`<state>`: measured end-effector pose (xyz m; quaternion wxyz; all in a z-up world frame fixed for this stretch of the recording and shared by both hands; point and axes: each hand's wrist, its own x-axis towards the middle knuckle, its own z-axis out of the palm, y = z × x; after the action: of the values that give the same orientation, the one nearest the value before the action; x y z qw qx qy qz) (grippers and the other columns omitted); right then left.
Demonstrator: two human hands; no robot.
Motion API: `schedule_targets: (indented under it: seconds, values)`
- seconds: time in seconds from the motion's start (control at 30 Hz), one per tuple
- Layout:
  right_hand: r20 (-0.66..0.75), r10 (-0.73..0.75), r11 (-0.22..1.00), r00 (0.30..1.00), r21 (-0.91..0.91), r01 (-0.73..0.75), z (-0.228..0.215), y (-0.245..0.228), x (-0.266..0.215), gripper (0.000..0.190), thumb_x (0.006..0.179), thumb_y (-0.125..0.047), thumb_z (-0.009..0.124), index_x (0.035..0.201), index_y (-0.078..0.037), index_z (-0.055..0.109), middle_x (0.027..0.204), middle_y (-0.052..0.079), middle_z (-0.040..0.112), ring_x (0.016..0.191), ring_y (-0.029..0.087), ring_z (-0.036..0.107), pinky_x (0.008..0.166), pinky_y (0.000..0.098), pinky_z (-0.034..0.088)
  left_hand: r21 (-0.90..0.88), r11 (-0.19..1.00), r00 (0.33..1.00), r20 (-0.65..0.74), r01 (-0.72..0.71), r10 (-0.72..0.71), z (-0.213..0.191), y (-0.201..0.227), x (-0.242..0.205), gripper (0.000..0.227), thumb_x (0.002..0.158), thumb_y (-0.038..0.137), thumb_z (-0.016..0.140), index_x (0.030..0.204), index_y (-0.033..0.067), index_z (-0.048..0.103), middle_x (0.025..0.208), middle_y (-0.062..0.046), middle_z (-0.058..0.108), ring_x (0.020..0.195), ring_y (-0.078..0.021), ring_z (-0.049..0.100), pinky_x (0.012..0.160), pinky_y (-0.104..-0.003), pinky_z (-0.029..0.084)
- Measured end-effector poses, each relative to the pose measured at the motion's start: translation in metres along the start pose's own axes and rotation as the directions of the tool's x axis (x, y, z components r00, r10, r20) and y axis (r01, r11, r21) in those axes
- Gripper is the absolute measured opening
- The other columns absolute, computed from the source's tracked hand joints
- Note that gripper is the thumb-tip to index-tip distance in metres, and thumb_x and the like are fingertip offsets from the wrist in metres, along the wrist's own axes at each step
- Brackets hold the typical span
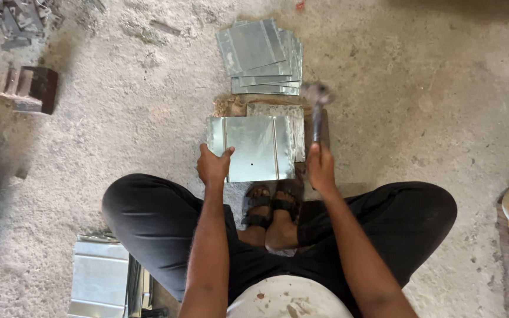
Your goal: The person sits on the floor and repeatedly hammers a stack of rectangular metal sheets placed on a wooden block. They use a hammer in their right hand to strike the metal sheets, occasionally adjusting the stack with their left hand.
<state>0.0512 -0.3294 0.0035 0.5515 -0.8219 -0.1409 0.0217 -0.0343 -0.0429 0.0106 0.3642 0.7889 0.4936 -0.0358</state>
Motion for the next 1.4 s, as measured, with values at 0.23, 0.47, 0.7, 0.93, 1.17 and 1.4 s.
schedule_targets:
  seconds: [0.23,0.47,0.7,0.93,1.17,1.4]
  values:
    - [0.138,0.425,0.898,0.895,0.065,-0.436,-0.014,-0.001,0.009,0.059,0.108,-0.053,0.045,0.084,0.0,0.055,0.06,0.007,0.045,0.05,0.021,0.045,0.047,0.039,0.036,-0.034,0.999,0.998,-0.056,-0.037,0.035,0.002,0.002,0.005,0.076,0.076,0.053,0.087,0.122,0.002,0.053,0.107,-0.028,0.072,0.103,-0.0486,0.068,0.088,-0.055,0.054]
    - [0.206,0.146,0.958,0.967,-0.273,-0.087,-0.019,0.02,0.017,0.058,0.107,-0.055,0.047,0.085,-0.004,0.061,0.064,0.001,0.056,0.06,0.015,0.058,0.056,0.0345,0.045,-0.067,0.998,1.0,-0.029,-0.003,0.001,-0.007,0.013,-0.002,0.072,0.077,0.05,0.085,0.12,0.0027,0.052,0.106,-0.026,0.072,0.101,-0.046,0.07,0.086,-0.055,0.055]
    - [0.081,0.09,0.992,0.993,-0.092,-0.083,0.007,0.012,-0.014,0.054,0.111,-0.046,0.042,0.082,-0.003,0.056,0.062,0.005,0.051,0.058,0.018,0.051,0.055,0.0375,0.042,-0.061,0.998,0.999,-0.045,-0.001,-0.002,-0.003,0.01,0.003,0.074,0.078,0.051,0.085,0.123,0.0014,0.052,0.107,-0.027,0.071,0.102,-0.0467,0.069,0.087,-0.054,0.055]
    - [0.071,0.223,0.973,0.972,0.041,-0.226,-0.005,-0.003,-0.02,0.055,0.112,-0.046,0.041,0.076,-0.006,0.051,0.058,0.003,0.047,0.052,0.016,0.046,0.049,0.0376,0.036,-0.073,0.997,0.996,-0.083,-0.023,0.017,0.008,0.005,0.008,0.08,0.078,0.05,0.085,0.128,-0.001,0.05,0.108,-0.029,0.07,0.103,-0.048,0.068,0.087,-0.054,0.054]
    - [0.228,0.355,0.934,0.906,-0.039,-0.356,-0.017,-0.02,-0.006,0.053,0.106,-0.051,0.046,0.075,-0.01,0.056,0.057,-0.001,0.049,0.047,0.009,0.046,0.044,0.0313,0.036,-0.114,0.993,0.998,-0.059,0.005,-0.012,-0.001,0.016,0.006,0.075,0.08,0.049,0.081,0.129,0.0015,0.051,0.108,-0.025,0.072,0.1,-0.0444,0.071,0.084,-0.053,0.056]
    - [0.033,0.096,0.941,0.995,0.323,-0.101,-0.028,-0.051,-0.022,0.057,0.11,-0.053,0.037,0.075,-0.01,0.05,0.056,0.0,0.046,0.043,0.009,0.042,0.04,0.0282,0.031,-0.075,0.997,0.996,-0.085,-0.024,0.018,-0.006,0.018,0.01,0.072,0.082,0.049,0.081,0.129,0.0027,0.053,0.106,-0.022,0.073,0.1,-0.0432,0.07,0.083,-0.054,0.055]
